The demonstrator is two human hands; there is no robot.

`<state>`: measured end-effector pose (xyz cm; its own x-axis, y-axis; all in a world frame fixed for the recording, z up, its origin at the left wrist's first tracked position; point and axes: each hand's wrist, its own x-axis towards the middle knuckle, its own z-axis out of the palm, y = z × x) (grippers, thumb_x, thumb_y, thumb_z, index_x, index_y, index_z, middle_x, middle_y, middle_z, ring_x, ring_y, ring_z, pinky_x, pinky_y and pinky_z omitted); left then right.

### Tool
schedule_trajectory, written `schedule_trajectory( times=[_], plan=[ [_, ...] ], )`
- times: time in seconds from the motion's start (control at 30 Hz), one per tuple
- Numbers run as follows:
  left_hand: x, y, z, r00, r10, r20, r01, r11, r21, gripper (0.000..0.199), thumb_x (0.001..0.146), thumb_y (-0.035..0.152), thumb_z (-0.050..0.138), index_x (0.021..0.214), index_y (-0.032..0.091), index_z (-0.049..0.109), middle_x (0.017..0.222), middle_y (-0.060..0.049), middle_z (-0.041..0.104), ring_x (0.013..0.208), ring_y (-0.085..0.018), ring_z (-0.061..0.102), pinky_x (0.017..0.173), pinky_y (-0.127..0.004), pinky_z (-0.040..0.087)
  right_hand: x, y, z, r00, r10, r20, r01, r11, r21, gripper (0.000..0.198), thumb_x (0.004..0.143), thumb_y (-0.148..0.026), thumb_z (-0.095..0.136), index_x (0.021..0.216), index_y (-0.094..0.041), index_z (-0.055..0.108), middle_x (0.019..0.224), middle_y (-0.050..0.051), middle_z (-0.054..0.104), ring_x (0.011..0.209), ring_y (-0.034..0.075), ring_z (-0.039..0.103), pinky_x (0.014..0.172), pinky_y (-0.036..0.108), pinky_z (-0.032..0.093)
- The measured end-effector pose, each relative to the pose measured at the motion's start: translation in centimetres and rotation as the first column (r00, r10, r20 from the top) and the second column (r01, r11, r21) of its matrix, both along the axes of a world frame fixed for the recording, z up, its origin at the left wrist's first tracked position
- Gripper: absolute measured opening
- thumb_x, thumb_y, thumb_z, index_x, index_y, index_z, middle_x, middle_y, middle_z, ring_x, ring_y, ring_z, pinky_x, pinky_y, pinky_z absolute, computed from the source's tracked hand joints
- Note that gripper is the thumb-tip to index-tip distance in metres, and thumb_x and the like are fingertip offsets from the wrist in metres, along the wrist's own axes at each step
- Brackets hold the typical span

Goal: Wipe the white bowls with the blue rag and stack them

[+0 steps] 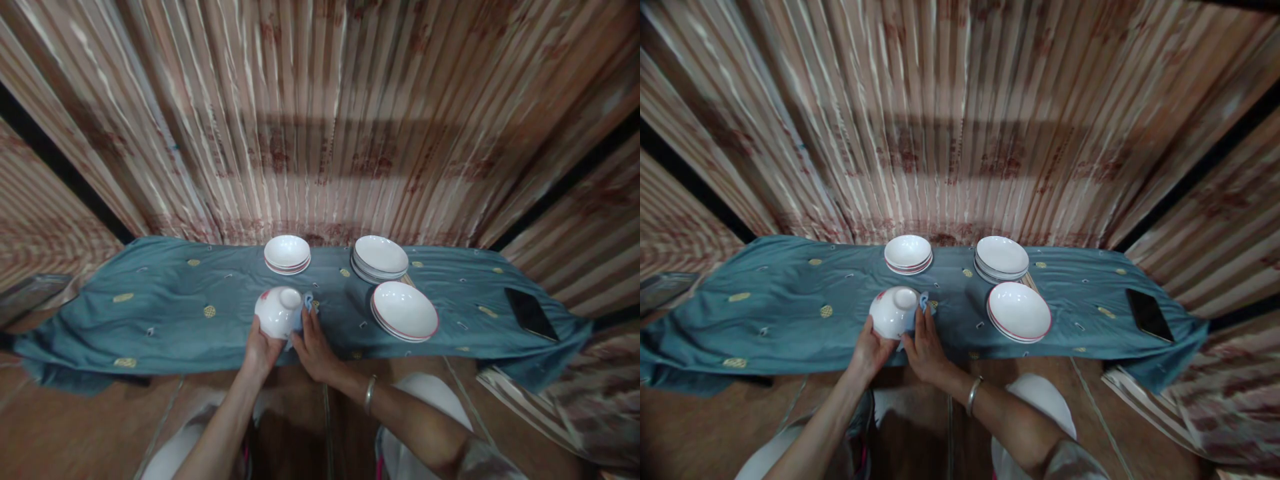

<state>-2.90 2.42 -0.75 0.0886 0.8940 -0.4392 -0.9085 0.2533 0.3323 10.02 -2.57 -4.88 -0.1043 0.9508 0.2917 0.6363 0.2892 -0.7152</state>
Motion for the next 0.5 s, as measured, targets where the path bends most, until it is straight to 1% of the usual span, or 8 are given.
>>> schedule_trajectory(
  times=[0.07, 0.17, 0.23, 0.3, 0.33, 0.4, 0.5],
  plan=[
    [0.1, 0.0, 0.2, 1.0, 0.016, -0.021, -0.016, 1.0, -0.009, 0.049, 0.098, 0.034, 0.028, 0.146, 0.024, 0.034, 0.115, -0.008, 0.07, 0.092, -0.018, 0.069, 0.098, -0.033, 0.046, -0.1, -0.7, 0.0, 0.996, 0.028, 0.08, -0.029, 0.999, 0.019, 0.073, 0.096, -0.037, 0.04, 0.152, -0.015, -0.001, 0.159, 0.017, 0.003, 0.146, 0.032, 0.006, 0.115, 0.056, 0.023],
    [0.1, 0.1, 0.2, 0.999, -0.013, -0.033, 0.012, 0.999, -0.034, 0.05, 0.098, 0.034, 0.028, 0.146, 0.023, 0.033, 0.113, -0.008, 0.071, 0.086, -0.018, 0.07, 0.098, -0.034, 0.046, -0.1, -1.5, 0.1, 0.977, 0.058, 0.204, -0.068, 0.997, 0.043, 0.075, 0.094, -0.036, 0.043, 0.152, -0.012, 0.001, 0.158, 0.02, 0.004, 0.145, 0.035, 0.01, 0.112, 0.058, 0.027],
    [0.0, 0.1, 0.2, 0.999, -0.031, -0.01, 0.031, 0.999, -0.031, 0.05, 0.098, 0.034, 0.028, 0.147, 0.023, 0.032, 0.113, -0.008, 0.071, 0.084, -0.018, 0.071, 0.096, -0.035, 0.047, 0.0, -1.7, 0.1, 0.957, 0.068, 0.284, -0.09, 0.994, 0.066, 0.076, 0.093, -0.034, 0.047, 0.151, -0.011, 0.005, 0.157, 0.022, 0.008, 0.144, 0.037, 0.015, 0.11, 0.058, 0.031],
    [0.0, 0.1, 0.2, 0.999, -0.032, 0.005, 0.032, 0.999, -0.017, 0.05, 0.098, 0.034, 0.027, 0.147, 0.022, 0.031, 0.112, -0.009, 0.071, 0.082, -0.018, 0.071, 0.094, -0.035, 0.049, 0.1, -1.7, 0.2, 0.932, 0.078, 0.355, -0.12, 0.988, 0.097, 0.075, 0.091, -0.033, 0.052, 0.15, -0.007, 0.014, 0.155, 0.025, 0.013, 0.143, 0.038, 0.019, 0.11, 0.057, 0.033],
    [0.0, 0.1, 0.4, 1.0, -0.029, -0.003, 0.029, 0.999, -0.017, 0.05, 0.098, 0.034, 0.026, 0.146, 0.02, 0.032, 0.109, -0.009, 0.072, 0.079, -0.018, 0.071, 0.092, -0.034, 0.05, 0.2, -1.7, 0.4, 0.918, 0.088, 0.386, -0.144, 0.982, 0.119, 0.074, 0.089, -0.031, 0.054, 0.149, -0.005, 0.019, 0.155, 0.026, 0.016, 0.142, 0.038, 0.02, 0.11, 0.056, 0.034],
    [0.1, -0.1, 0.7, 0.998, -0.032, -0.05, 0.031, 0.999, -0.032, 0.049, 0.098, 0.032, 0.026, 0.144, 0.016, 0.037, 0.095, -0.008, 0.075, 0.07, -0.017, 0.07, 0.087, -0.031, 0.053, 0.2, -1.6, 0.8, 0.894, 0.12, 0.431, -0.21, 0.963, 0.167, 0.069, 0.087, -0.03, 0.058, 0.145, -0.004, 0.029, 0.153, 0.025, 0.021, 0.141, 0.037, 0.023, 0.11, 0.054, 0.034],
    [0.2, -0.6, 1.5, 0.992, -0.058, -0.11, 0.051, 0.996, -0.067, 0.047, 0.098, 0.03, 0.028, 0.137, 0.012, 0.046, 0.075, -0.005, 0.074, 0.06, -0.016, 0.068, 0.077, -0.028, 0.056, 0.2, -1.5, 1.8, 0.873, 0.17, 0.458, -0.293, 0.932, 0.213, 0.061, 0.086, -0.03, 0.061, 0.14, -0.012, 0.04, 0.153, 0.018, 0.029, 0.139, 0.033, 0.03, 0.111, 0.053, 0.032]
  ],
)
